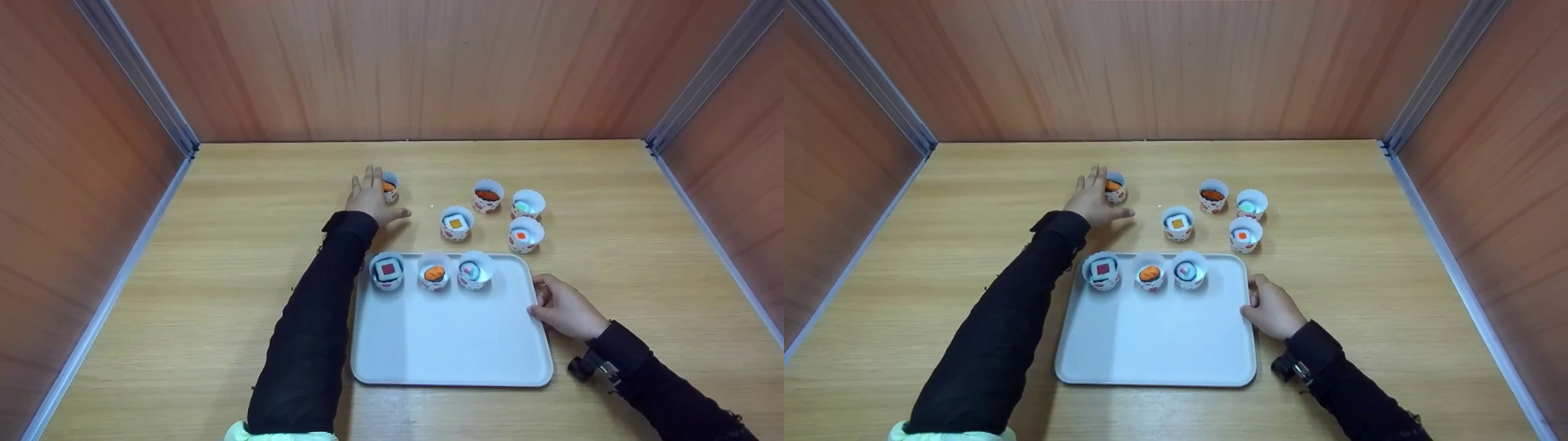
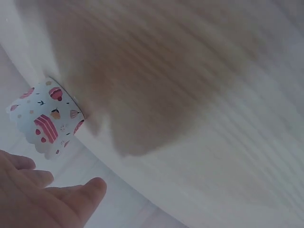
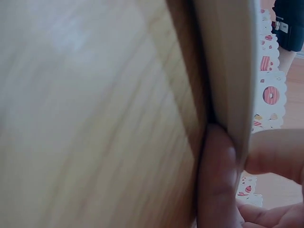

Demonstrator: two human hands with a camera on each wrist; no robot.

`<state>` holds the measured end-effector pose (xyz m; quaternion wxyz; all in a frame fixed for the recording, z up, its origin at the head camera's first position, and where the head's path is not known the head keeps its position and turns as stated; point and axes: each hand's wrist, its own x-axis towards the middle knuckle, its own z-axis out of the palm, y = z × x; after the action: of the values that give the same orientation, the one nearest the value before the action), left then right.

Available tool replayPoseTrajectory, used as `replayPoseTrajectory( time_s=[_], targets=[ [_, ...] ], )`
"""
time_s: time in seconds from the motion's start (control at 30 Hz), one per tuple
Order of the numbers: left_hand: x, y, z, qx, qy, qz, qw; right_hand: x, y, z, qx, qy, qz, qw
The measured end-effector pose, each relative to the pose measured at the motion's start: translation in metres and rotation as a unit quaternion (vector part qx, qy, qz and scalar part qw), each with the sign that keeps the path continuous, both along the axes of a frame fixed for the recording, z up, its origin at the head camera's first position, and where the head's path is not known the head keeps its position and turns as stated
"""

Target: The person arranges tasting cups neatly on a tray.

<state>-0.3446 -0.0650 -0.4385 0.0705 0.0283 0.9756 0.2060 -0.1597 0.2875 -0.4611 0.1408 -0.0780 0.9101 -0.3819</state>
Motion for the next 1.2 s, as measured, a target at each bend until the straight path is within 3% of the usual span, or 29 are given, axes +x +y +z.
replayPoseTrajectory(
  time_s=[0.23,0.63,1.0,1.2],
  targets=[
    [-0.005,-0.007,0.003,0.072,-0.005,-0.003,0.9974,-0.001,-0.003,0.004,-0.007,-0.003,0.001,1.0000],
    [-0.001,-0.007,0.000,0.062,0.066,0.005,0.9959,-0.001,-0.003,0.001,0.004,0.013,0.012,0.9998],
    [0.006,-0.007,-0.001,0.122,0.019,0.032,0.9918,-0.001,0.000,-0.001,-0.001,0.007,0.005,1.0000],
    [0.011,-0.009,-0.006,0.141,0.024,0.015,0.9897,0.001,0.000,-0.002,0.004,0.000,-0.003,1.0000]
  ],
)
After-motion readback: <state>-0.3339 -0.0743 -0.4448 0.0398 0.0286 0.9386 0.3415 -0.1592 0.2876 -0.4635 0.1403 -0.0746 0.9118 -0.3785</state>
